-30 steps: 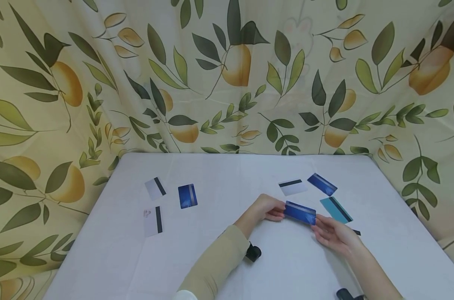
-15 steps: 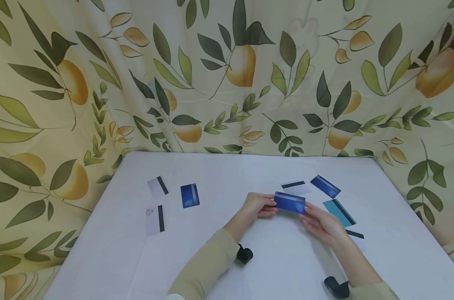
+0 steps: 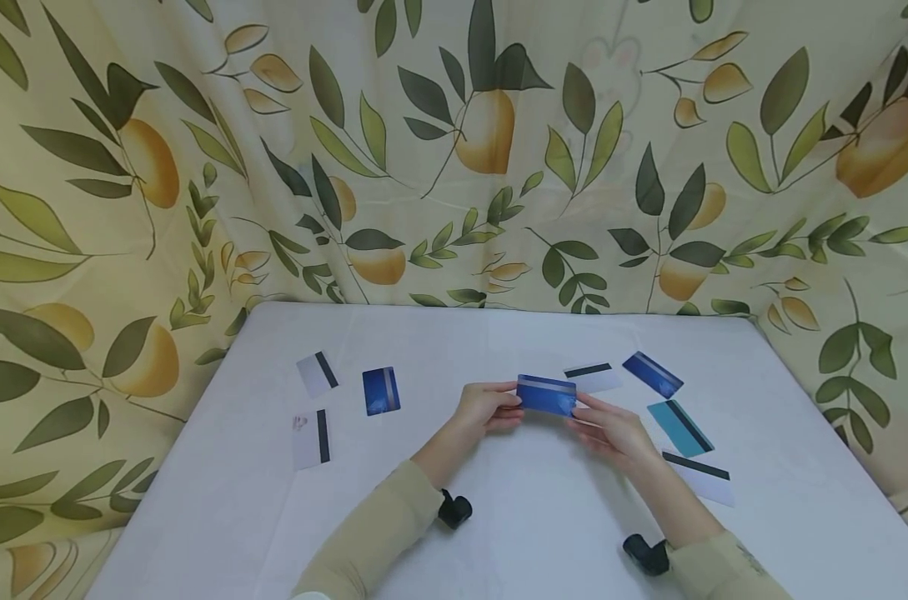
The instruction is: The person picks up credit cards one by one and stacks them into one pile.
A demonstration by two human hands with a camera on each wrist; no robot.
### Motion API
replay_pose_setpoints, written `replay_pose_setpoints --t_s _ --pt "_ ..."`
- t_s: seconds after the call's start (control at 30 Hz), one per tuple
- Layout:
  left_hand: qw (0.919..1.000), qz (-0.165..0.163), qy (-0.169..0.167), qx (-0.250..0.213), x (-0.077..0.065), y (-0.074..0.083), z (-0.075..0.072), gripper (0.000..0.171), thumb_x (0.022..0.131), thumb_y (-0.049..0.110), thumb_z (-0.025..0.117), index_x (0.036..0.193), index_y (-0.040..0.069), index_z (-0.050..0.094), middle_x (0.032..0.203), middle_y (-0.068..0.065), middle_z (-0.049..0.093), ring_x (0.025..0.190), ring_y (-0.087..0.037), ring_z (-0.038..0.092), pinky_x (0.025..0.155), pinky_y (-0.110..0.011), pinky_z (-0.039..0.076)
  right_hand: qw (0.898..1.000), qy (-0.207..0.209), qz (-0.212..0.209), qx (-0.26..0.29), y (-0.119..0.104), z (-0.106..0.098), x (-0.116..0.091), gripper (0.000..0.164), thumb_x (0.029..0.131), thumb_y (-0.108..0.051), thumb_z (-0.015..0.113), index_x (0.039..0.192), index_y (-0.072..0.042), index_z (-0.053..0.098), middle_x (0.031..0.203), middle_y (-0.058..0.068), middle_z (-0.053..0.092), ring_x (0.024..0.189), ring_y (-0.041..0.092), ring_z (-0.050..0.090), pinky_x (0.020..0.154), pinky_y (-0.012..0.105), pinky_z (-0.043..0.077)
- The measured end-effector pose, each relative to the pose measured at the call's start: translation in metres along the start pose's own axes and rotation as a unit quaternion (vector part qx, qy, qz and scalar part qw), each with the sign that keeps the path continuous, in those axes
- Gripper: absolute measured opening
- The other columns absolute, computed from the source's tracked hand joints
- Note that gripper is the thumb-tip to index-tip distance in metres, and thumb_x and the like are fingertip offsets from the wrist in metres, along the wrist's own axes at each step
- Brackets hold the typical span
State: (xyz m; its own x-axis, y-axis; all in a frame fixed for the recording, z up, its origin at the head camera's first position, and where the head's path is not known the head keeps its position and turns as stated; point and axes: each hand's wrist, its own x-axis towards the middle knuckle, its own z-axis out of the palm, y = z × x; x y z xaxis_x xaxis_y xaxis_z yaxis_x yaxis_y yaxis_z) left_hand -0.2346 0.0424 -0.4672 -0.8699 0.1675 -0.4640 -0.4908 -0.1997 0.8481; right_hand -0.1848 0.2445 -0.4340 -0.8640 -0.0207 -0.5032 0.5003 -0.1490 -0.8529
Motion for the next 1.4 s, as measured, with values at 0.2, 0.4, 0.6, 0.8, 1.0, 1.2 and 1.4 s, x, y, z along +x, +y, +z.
replay_pose_setpoints --t_s 0.2,0.4,0.6,0.8,1.0,1.2,1.4 --pt "1.0000 -0.004 0.009 -0.001 -0.003 -0.002 -0.016 0.034 0.078 -0.004 0.065 0.110 0.004 0.066 0.085 -0.017 0.069 0.069 -0.023 0.068 0.066 -0.035 0.057 0.999 0.012 0.006 -0.031 0.002 0.013 0.006 0.054 0.092 -0.013 0.055 0.140 -0.006 0.034 0.084 -0.003 0.069 0.077 0.009 0.067 0.063 0.018 0.053" --pt "0.9998 -0.010 0.018 0.002 -0.005 -0.005 -0.029 0.036 0.079 -0.003 0.065 0.114 0.003 0.063 0.091 -0.020 0.068 0.072 -0.025 0.068 0.066 -0.035 0.057 0.998 0.028 0.013 -0.060 0.005 0.025 0.011 0.052 0.088 -0.013 0.060 0.137 -0.006 0.041 0.082 -0.001 0.069 0.073 0.010 0.067 0.058 0.017 0.052" --pt "0.9988 -0.025 0.033 0.025 -0.011 -0.006 -0.041 0.035 0.079 -0.001 0.066 0.114 0.005 0.064 0.087 -0.017 0.069 0.067 -0.021 0.068 0.062 -0.032 0.057 0.995 0.036 0.018 -0.090 0.012 0.036 0.016 0.050 0.086 -0.011 0.062 0.133 -0.005 0.046 0.078 0.002 0.069 0.064 0.010 0.066 0.051 0.016 0.050" --pt "0.9980 -0.034 0.031 0.044 -0.017 -0.004 -0.049 0.036 0.080 0.000 0.065 0.115 0.006 0.063 0.083 -0.016 0.069 0.064 -0.018 0.068 0.059 -0.031 0.057 0.993 0.037 0.020 -0.108 0.018 0.045 0.020 0.047 0.086 -0.010 0.061 0.131 -0.003 0.048 0.074 0.004 0.069 0.059 0.011 0.066 0.049 0.018 0.051" --pt "0.9977 -0.037 0.029 0.049 -0.018 -0.007 -0.055 0.039 0.081 -0.001 0.063 0.119 0.004 0.060 0.081 -0.017 0.069 0.064 -0.020 0.068 0.058 -0.031 0.057 0.993 0.021 0.016 -0.112 0.021 0.050 0.021 0.048 0.087 -0.009 0.060 0.132 -0.002 0.047 0.078 0.005 0.070 0.060 0.012 0.066 0.049 0.020 0.052" --pt "0.9971 -0.038 0.034 0.057 -0.021 -0.008 -0.059 0.040 0.081 -0.002 0.062 0.121 0.003 0.058 0.081 -0.017 0.069 0.062 -0.018 0.067 0.056 -0.030 0.057 0.992 0.015 0.020 -0.120 0.023 0.052 0.023 0.047 0.087 -0.009 0.060 0.131 -0.002 0.047 0.079 0.006 0.070 0.058 0.011 0.066 0.049 0.019 0.052" --pt "0.9961 -0.042 0.042 0.065 -0.021 -0.010 -0.061 0.039 0.081 -0.001 0.063 0.120 0.002 0.058 0.077 -0.015 0.069 0.060 -0.017 0.067 0.056 -0.030 0.057 0.992 0.005 0.025 -0.125 0.025 0.054 0.023 0.046 0.088 -0.009 0.058 0.132 -0.001 0.046 0.078 0.007 0.070 0.059 0.011 0.066 0.050 0.019 0.053"
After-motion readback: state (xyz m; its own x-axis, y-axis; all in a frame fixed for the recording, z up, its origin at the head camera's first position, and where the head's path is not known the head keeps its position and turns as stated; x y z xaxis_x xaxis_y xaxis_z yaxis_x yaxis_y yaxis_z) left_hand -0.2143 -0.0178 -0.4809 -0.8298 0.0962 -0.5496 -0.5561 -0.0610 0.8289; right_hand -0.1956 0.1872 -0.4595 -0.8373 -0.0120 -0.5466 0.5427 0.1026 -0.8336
